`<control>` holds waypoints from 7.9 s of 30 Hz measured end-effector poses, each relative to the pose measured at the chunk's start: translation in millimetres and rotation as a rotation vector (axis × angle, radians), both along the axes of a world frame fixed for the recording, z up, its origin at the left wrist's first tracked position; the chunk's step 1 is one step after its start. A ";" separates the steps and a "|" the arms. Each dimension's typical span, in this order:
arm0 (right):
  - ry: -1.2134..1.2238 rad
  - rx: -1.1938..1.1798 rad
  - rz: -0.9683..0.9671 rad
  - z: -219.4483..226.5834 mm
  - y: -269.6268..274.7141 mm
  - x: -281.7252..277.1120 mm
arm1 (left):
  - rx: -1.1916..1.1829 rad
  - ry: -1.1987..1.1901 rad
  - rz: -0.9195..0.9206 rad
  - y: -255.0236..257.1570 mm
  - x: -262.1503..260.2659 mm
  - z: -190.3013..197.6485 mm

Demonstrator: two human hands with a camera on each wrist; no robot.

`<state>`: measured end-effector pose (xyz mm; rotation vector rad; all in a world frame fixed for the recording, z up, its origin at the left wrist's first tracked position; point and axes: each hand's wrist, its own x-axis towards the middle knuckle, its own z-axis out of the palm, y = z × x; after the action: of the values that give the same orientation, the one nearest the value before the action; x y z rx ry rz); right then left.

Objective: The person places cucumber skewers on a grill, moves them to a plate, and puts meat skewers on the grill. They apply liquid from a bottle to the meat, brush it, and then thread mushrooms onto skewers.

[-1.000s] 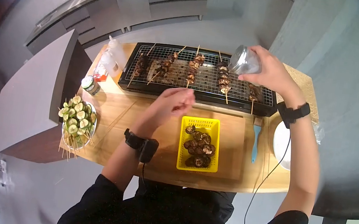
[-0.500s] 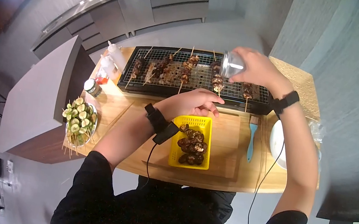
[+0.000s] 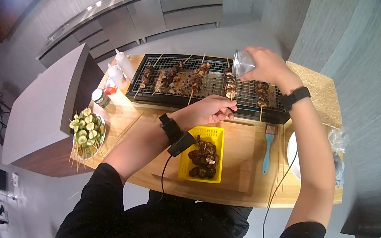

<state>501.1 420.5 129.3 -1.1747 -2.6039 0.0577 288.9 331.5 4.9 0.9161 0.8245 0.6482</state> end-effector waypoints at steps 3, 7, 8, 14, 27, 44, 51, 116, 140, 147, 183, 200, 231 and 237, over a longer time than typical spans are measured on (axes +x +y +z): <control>0.043 0.040 -0.029 1.0 -8.6 8.7 | 0.042 -0.041 0.002 -9.2 -2.0 8.7; 0.073 0.011 -0.010 6.0 -16.4 20.7 | 0.054 -0.057 0.013 -11.3 -3.4 8.0; 0.074 -0.007 -0.015 8.9 -22.6 22.3 | 0.057 -0.059 0.009 -11.9 -4.3 8.5; 0.081 -0.004 -0.003 7.3 -38.1 35.3 | 0.078 -0.056 -0.002 -13.1 -5.9 9.3; 0.047 -0.156 0.080 10.1 -51.3 17.0 | -0.064 -0.043 -0.019 -4.4 -8.4 1.0; 0.022 -0.109 0.050 -5.1 -4.6 -5.4 | 0.032 0.051 -0.162 -17.9 -16.6 12.9; -0.013 -0.169 0.010 3.2 3.2 -14.6 | 0.052 0.096 -0.223 -17.2 -16.9 14.3; 0.343 -0.114 -0.200 -11.7 -56.7 141.7 | -0.069 -0.151 -0.065 -5.6 95.5 -12.5; 0.061 -0.154 -0.112 0.6 -60.9 102.2 | -0.154 -0.121 -0.114 -1.7 95.5 -18.2; 0.109 -0.002 -0.152 -3.1 -36.4 96.3 | -0.148 -0.137 -0.105 -1.1 94.7 -17.8; 0.119 -0.212 -0.195 3.1 -33.5 105.3 | -0.350 -0.184 -0.219 -15.5 105.0 -19.7; 1.175 -0.443 -0.028 -31.7 -191.0 31.7 | 0.505 -0.041 0.149 -115.8 34.5 49.5; 0.847 -0.741 0.165 -72.1 -230.7 -58.2 | 0.603 0.301 1.327 -139.3 -230.7 -13.7; 0.790 -0.710 0.109 -73.2 -240.1 -33.5 | 0.563 0.308 1.428 -114.4 -263.1 -34.5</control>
<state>467.6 180.3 56.1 -0.9023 -1.9366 1.2676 25.8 217.2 -29.6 0.8163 1.6042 2.0852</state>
